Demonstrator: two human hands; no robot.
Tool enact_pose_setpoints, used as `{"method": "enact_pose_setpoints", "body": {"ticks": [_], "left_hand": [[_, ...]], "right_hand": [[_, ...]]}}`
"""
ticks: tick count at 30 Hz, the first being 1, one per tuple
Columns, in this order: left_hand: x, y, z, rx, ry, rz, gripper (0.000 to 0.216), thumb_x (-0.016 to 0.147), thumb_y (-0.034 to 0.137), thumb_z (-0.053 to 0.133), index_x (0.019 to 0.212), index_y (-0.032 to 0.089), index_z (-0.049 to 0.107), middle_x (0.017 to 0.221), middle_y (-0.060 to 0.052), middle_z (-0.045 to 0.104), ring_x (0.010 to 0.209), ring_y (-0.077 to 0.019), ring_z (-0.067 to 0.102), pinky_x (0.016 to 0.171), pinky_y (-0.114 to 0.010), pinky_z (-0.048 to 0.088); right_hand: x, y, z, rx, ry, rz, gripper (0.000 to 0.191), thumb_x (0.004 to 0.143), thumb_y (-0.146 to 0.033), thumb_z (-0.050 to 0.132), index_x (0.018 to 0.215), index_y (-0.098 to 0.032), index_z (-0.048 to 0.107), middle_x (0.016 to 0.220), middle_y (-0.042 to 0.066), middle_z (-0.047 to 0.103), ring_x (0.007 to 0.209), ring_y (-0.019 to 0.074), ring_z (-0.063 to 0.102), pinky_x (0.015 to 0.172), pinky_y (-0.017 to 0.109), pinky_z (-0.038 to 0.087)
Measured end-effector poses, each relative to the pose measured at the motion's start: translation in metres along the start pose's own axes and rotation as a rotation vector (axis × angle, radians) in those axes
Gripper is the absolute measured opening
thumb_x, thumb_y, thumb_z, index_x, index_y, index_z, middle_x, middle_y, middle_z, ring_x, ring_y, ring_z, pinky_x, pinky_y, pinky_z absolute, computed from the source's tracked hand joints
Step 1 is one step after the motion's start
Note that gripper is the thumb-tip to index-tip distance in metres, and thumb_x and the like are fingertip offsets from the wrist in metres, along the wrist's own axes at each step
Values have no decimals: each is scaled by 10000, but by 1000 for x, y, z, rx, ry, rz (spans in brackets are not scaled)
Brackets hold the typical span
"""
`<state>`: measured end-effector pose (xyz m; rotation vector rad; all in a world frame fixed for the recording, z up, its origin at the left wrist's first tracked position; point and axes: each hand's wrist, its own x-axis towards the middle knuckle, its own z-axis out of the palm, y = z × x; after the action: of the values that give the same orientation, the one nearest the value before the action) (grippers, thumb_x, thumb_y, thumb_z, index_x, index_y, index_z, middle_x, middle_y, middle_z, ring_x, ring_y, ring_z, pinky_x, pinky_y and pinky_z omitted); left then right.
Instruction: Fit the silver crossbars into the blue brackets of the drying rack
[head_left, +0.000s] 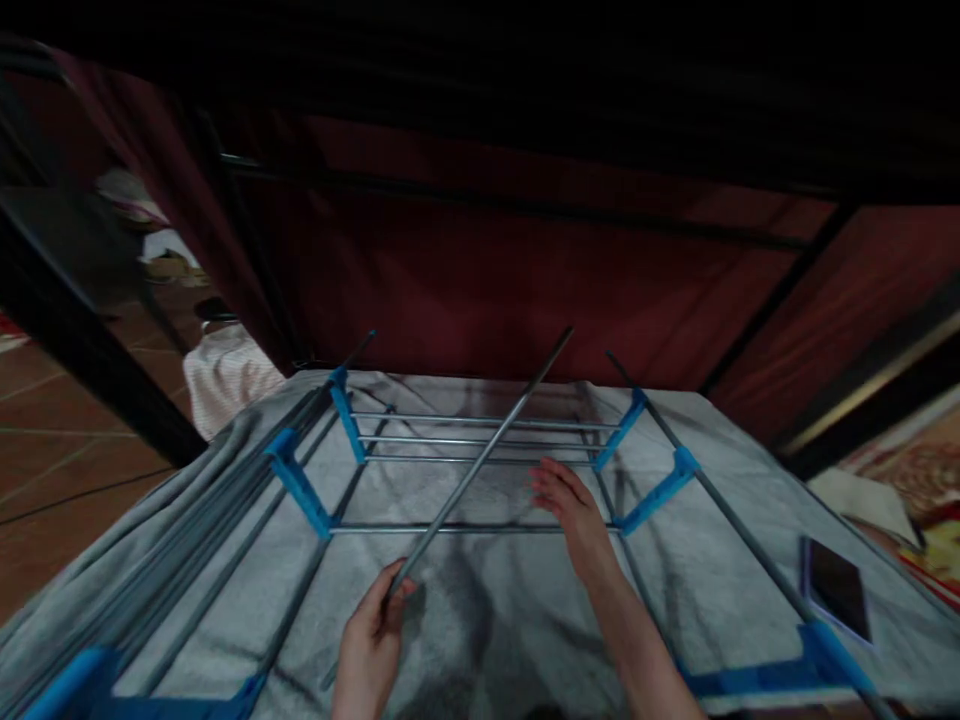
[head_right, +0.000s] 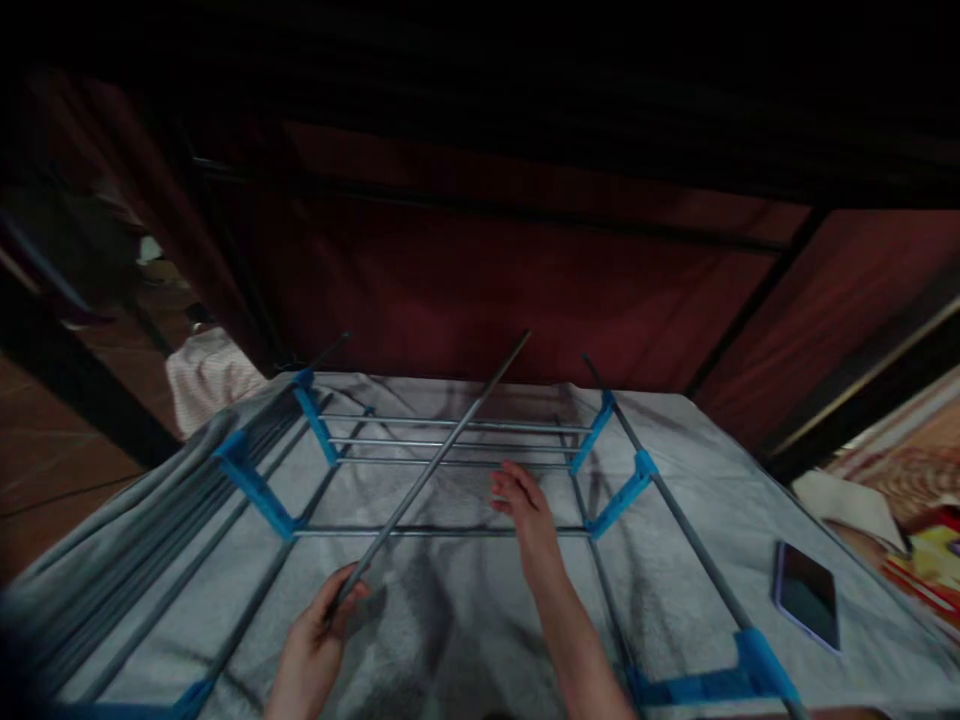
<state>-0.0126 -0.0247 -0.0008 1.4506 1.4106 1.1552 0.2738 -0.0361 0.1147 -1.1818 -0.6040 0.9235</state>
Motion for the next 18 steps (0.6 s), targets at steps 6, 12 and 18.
{"method": "enact_pose_setpoints", "body": {"ticks": [6,12,18], "left_hand": [[11,-25,-8,153,64,118,449,752,569,610,1008,225,745,976,-70,798,979,-324,748,908,-446,593],[12,-5,-6,252,14,242,482,793,661,607,942,231,766,931,-59,797,886,-288,756,820,-397,609],[23,7,-22,305,3,392,496,859,684,561,964,238,750,957,-62,781,919,-280,735,860,-414,568]], "right_hand": [[33,-27,7,197,3,-82,471,725,-451,798,1147,-275,685,1121,61,749,1043,243,690,904,411,560],[49,-47,-1,168,13,-160,410,741,-472,785,1077,-259,685,1080,46,749,904,184,679,773,313,560],[55,-59,-20,108,88,-242,460,672,-430,847,1050,-243,662,963,0,714,779,125,630,710,250,554]]}}
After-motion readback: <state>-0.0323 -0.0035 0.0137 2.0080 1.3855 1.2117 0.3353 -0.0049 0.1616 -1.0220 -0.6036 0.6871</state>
